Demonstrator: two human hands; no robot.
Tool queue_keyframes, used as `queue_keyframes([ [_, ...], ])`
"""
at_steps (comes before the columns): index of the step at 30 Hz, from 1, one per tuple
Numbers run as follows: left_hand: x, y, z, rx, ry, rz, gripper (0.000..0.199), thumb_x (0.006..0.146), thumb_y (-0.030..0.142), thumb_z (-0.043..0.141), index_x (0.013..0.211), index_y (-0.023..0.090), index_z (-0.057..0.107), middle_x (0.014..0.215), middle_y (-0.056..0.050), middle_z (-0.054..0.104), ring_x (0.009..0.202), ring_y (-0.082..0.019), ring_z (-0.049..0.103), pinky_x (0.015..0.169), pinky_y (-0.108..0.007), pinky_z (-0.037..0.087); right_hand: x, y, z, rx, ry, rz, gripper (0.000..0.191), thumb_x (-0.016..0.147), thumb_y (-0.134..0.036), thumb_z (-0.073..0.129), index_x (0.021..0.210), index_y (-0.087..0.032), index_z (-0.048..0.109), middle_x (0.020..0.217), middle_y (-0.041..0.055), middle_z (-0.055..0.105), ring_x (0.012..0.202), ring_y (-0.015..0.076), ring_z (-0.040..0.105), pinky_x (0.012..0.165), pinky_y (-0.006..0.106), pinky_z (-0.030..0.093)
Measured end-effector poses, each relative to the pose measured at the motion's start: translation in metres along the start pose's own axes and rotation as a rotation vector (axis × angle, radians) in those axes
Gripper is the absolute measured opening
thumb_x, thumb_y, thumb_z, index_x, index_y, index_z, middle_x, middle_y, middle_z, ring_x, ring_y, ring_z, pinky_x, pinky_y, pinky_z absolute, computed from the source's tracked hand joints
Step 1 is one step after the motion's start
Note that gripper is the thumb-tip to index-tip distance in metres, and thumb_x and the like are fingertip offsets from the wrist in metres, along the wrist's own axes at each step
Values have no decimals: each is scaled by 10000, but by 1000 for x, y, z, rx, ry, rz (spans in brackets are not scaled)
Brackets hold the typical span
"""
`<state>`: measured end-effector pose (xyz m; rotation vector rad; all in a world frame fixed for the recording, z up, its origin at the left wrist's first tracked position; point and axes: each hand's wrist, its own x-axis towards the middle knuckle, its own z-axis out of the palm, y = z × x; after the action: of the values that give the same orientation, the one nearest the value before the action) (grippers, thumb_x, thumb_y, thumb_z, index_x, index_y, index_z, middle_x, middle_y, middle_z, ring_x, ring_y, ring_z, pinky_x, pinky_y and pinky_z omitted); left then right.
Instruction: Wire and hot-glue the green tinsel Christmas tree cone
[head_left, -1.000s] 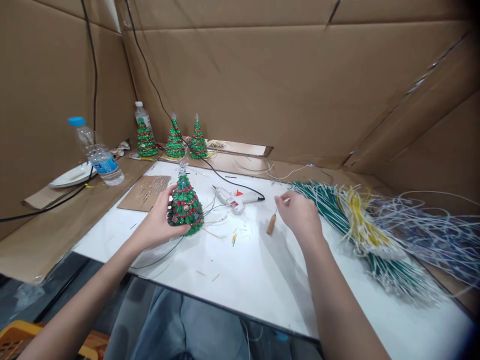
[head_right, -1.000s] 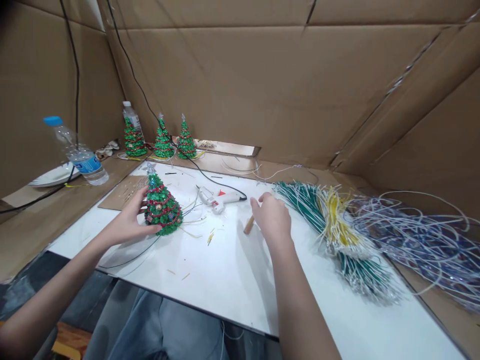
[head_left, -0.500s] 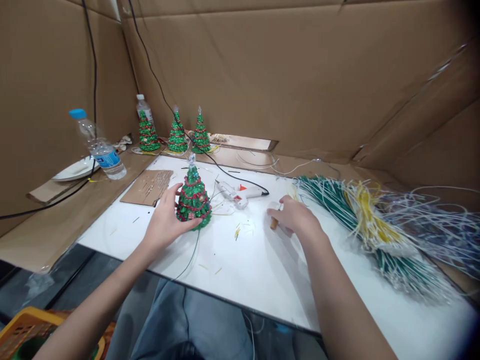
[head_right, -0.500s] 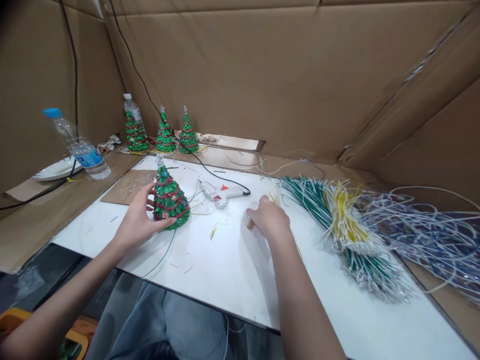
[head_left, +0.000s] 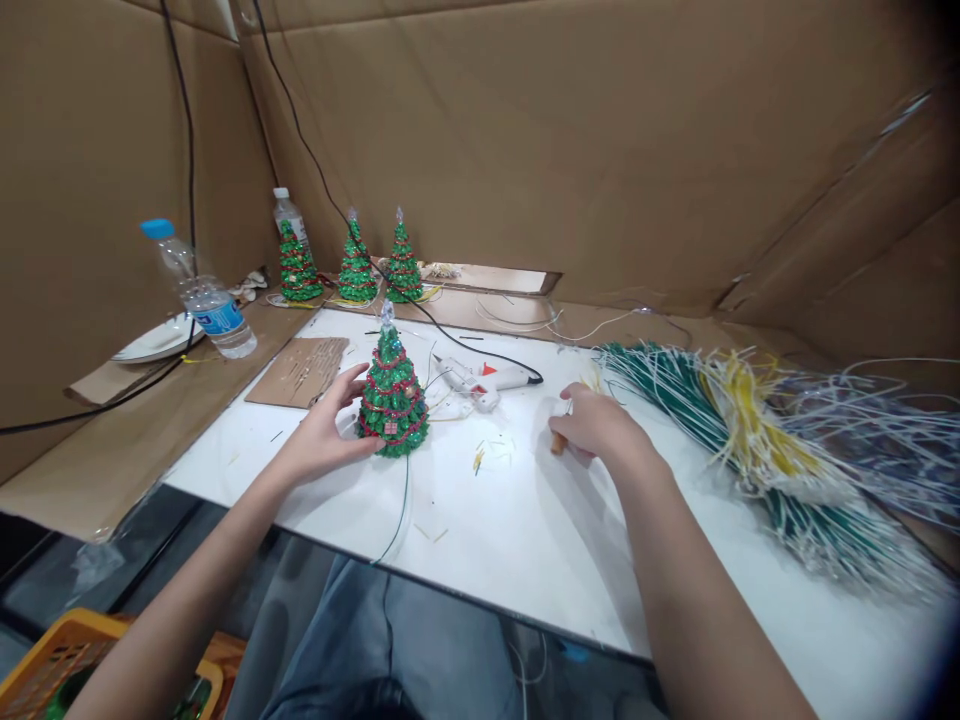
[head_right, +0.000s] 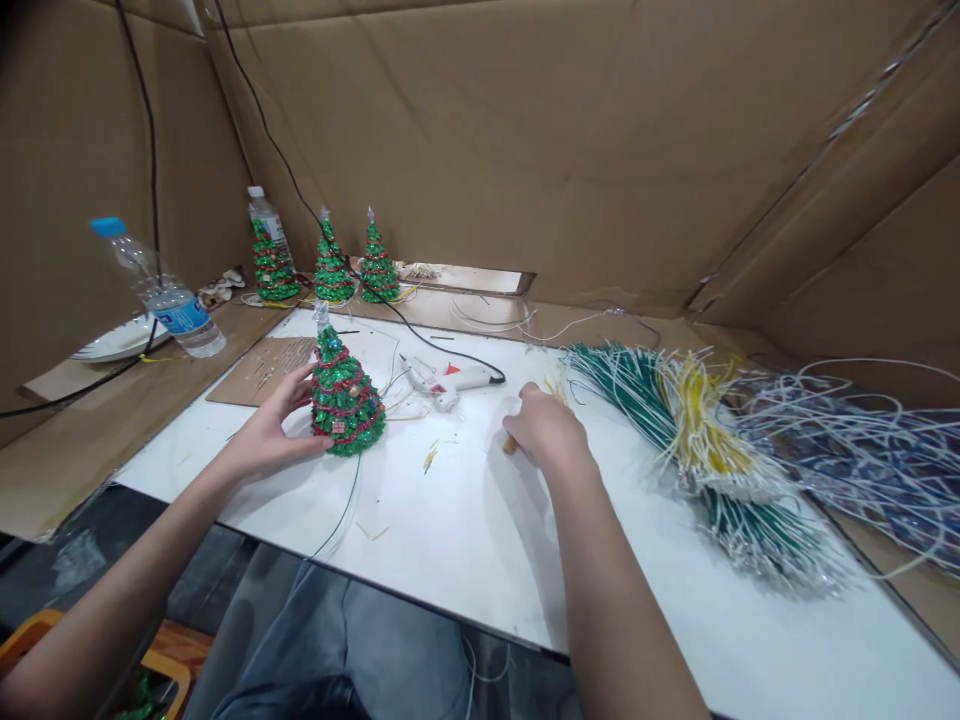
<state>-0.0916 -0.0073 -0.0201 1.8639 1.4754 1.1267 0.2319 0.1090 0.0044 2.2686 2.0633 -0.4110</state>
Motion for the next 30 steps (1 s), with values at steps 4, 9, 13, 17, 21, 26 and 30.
queue_keyframes([
  [4,-1,2,5,19,24,30,884,685,334,773,1422,245,294,1405,-121,466,1301,-300,457,1114,-475,337,1,-1,2,11,33,-25,580,701,-160,529,1280,-180,489,970,105,666,977,242,609,667,281,407],
  [9,2,8,11,38,40,32,979,625,362,813,1428,212,274,1422,-133,447,1289,-311,469,1116,-469,339,-2,-2,0,25,57,-14,626,637,-133,552,1260,-172,508,1063,135,650,972,271,613,638,296,405],
  [13,6,16,16,29,34,-9,959,625,357,812,1421,217,295,1389,-115,489,1256,-300,502,1082,-453,381,-3,-2,0,42,52,-18,607,628,-116,538,1232,-178,528,1006,110,667,944,257,620,617,285,401],
  [17,8,18,19,13,55,-45,985,590,370,831,1410,211,308,1358,-112,514,1215,-296,535,1041,-443,423,-1,0,1,48,53,-22,637,604,-111,539,1237,-181,523,996,103,668,928,255,622,607,284,398],
  [21,7,13,19,-30,56,-60,1077,574,366,841,1448,227,227,1394,-126,477,1267,-299,490,1081,-463,376,0,1,2,48,55,-21,615,616,-112,539,1226,-187,529,996,105,666,899,241,629,607,281,401],
  [26,7,11,20,-74,47,-50,1046,575,354,842,1434,227,257,1377,-128,493,1266,-291,491,1060,-442,397,2,2,4,37,69,-35,603,651,-132,543,1250,-188,515,973,101,675,933,245,627,644,290,421],
  [30,2,19,26,92,207,-47,984,540,355,852,1369,212,342,1262,-116,551,1185,-303,531,1008,-457,423,4,2,4,25,69,-39,604,643,-143,542,1246,-178,522,999,108,673,943,247,627,654,292,426],
])
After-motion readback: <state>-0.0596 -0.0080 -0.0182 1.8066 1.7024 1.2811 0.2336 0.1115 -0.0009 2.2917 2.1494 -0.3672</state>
